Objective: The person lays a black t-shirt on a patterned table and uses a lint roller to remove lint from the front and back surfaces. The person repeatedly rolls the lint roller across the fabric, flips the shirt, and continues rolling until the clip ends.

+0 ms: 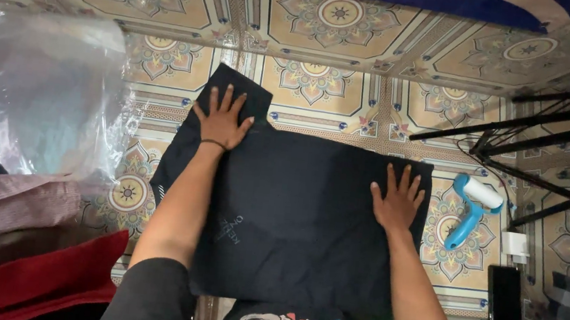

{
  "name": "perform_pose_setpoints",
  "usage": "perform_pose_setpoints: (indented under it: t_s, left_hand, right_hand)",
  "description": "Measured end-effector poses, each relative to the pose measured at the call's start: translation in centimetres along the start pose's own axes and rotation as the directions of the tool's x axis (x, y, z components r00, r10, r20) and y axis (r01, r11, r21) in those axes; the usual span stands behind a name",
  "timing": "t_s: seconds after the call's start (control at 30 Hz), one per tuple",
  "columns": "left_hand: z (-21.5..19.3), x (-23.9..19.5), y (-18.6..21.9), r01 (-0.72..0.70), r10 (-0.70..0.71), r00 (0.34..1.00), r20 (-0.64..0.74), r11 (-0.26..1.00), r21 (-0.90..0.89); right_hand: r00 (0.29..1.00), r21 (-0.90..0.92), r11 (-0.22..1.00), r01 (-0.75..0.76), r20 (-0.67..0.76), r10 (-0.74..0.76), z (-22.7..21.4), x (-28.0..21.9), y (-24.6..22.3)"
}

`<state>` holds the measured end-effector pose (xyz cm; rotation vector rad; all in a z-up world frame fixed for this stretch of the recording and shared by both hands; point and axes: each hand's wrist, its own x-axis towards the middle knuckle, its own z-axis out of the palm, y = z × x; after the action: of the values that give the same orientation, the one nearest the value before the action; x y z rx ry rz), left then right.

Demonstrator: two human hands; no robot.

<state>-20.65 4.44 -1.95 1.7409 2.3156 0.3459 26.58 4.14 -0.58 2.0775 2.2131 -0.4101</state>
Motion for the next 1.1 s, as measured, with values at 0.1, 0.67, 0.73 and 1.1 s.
perform_pose_setpoints:
  t_s: [0.1, 0.67, 0.73, 1.1]
  left_hand:
    - [-2.1, -0.1, 0.5, 0.076, -0.095, 0.986, 0.136, 0.988, 0.137]
    - [0.3, -11.8, 9.2, 0.036, -0.019, 0.986, -0.167, 0.995, 0.097]
    - [1.3, -15.4, 9.5, 0.118, -0.138, 0.982, 0.127, 0.981, 0.156]
    - [3.0, -18.4, 14.6, 0.039, -0.032, 0.999, -0.041, 0.983, 0.18]
  right_hand:
    - [0.999, 0.015, 0.999, 0.034, 0.0, -0.034, 0.1, 0.8, 0.7]
    - [0.973, 0.038, 0.985, 0.169, -0.168, -0.16, -1.0, -7.5, 0.0]
    - [0.977, -0.008, 0.977, 0.212, 0.034, -0.212, 1.0, -9.2, 2.2]
    - [0.751, 0.065, 0.998, -0.025, -0.658, 0.062, -0.9, -7.6, 15.4]
